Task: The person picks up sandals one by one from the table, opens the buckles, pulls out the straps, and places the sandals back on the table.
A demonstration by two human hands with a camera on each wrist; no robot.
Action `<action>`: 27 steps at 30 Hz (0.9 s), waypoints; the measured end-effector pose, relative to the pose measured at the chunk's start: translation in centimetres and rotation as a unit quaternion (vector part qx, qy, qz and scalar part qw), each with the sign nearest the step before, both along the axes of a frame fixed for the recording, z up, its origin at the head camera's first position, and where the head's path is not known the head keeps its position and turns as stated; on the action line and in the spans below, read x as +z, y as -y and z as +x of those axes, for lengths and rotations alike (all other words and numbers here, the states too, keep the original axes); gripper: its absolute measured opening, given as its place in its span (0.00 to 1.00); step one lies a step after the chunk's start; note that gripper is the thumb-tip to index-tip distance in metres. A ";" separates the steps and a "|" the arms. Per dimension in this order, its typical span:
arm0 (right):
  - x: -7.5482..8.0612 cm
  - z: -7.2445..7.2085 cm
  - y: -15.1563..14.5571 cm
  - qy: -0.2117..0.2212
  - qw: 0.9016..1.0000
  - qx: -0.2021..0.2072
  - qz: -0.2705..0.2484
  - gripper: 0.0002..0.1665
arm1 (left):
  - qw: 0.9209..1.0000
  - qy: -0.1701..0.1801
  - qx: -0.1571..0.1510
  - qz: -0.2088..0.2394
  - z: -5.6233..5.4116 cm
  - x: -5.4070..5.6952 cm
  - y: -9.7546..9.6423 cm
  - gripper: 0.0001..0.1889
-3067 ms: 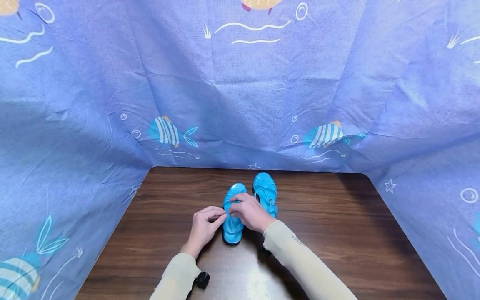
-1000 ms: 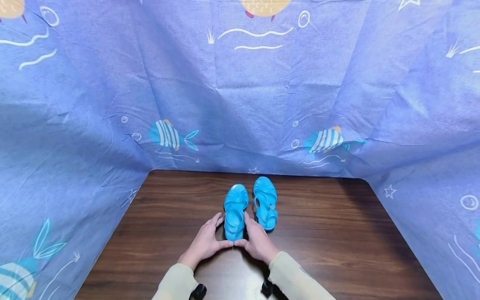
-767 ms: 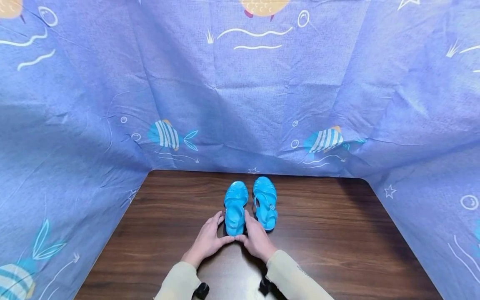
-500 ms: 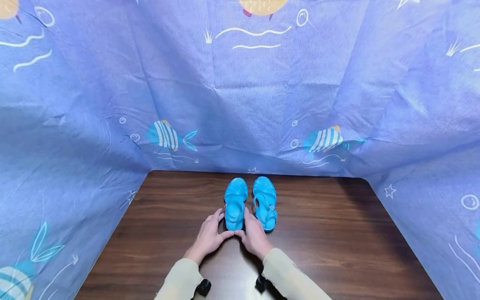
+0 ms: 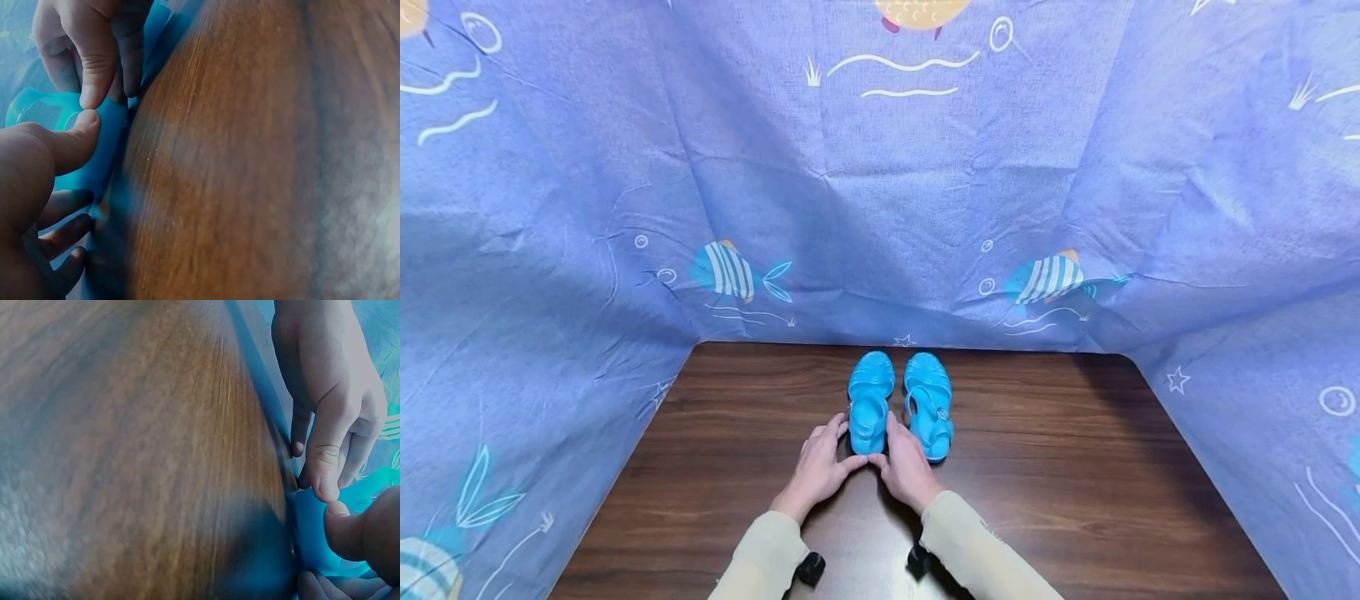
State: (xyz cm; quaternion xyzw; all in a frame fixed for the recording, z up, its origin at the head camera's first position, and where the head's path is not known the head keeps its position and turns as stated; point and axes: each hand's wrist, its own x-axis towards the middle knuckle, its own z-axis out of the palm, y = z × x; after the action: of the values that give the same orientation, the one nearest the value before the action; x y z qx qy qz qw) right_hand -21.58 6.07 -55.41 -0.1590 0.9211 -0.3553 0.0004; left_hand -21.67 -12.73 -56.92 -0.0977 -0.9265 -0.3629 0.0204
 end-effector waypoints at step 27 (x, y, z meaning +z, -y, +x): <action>0.1 4.2 -7.4 -0.128 0.980 0.129 -0.087 0.14 | 0.988 -0.062 -0.133 0.054 4.4 0.7 -0.8 0.18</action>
State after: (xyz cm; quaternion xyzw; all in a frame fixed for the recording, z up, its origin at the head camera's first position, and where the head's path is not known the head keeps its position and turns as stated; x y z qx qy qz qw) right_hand -17.33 13.47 -55.35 -0.3197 0.8509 -0.4080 -0.0855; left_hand -17.27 -11.94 -56.19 -0.2411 -0.8811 -0.4054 0.0347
